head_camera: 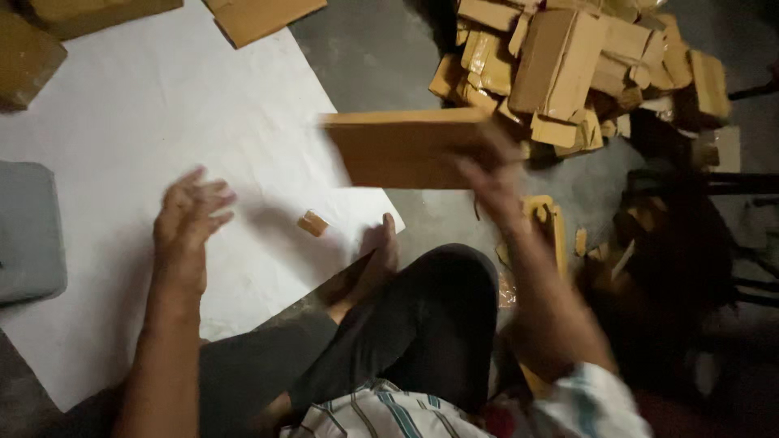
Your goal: The person sits on the floor and assembles flat cardboard pieces into small rectangular boxes. They fold the flaps, align the edges, and secure the seams using a tape dispenser. Completed boxes are stacked nearby.
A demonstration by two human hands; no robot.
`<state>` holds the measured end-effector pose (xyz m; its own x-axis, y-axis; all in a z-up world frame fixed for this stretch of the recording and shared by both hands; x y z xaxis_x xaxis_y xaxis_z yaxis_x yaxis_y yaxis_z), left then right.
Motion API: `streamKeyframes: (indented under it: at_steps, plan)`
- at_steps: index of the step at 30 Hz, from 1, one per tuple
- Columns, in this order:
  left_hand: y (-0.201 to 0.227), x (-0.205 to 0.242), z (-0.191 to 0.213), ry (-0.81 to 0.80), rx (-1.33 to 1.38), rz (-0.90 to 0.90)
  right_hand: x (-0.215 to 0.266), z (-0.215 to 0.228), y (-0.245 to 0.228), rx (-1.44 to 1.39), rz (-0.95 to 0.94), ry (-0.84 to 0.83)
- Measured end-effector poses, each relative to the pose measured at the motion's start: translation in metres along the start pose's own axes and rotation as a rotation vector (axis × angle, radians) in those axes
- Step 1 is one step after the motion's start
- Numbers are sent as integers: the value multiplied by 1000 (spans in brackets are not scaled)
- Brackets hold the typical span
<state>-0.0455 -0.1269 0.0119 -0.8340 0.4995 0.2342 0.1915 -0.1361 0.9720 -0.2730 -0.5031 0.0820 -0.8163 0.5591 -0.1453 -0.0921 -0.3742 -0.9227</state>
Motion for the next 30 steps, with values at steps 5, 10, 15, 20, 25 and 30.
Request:
streamKeyframes:
  at_steps: [5,10,15,20,25,30]
  plan:
    - [4,19,-4,0,-397,168,33,168,80,883,-400,132]
    - [-10,26,-14,-60,-565,129,114,204,144,999,-650,-1]
    - [-44,67,-25,53,-737,-78,100,132,173,982,-627,-240]
    - [-75,131,-68,62,-1104,-186,85,61,167,1026,-589,-548]
    - [-88,150,-120,-130,-1219,-169,37,-6,144,1150,-348,-967]
    - [-127,151,-136,-222,-1280,-90,-89,-169,111,903,555,-746]
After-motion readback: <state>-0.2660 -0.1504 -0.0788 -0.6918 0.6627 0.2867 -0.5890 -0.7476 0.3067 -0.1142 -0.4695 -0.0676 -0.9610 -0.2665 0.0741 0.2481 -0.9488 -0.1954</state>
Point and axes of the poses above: each hand's wrist, its own x-axis away from the middle knuckle, its own z-axis out of the back of the hand, y = z × x, the point moved 7 cm from there along -x, towards the middle knuckle, and after that the axes turned 6 degrees about -x, right-handed, at the moved point
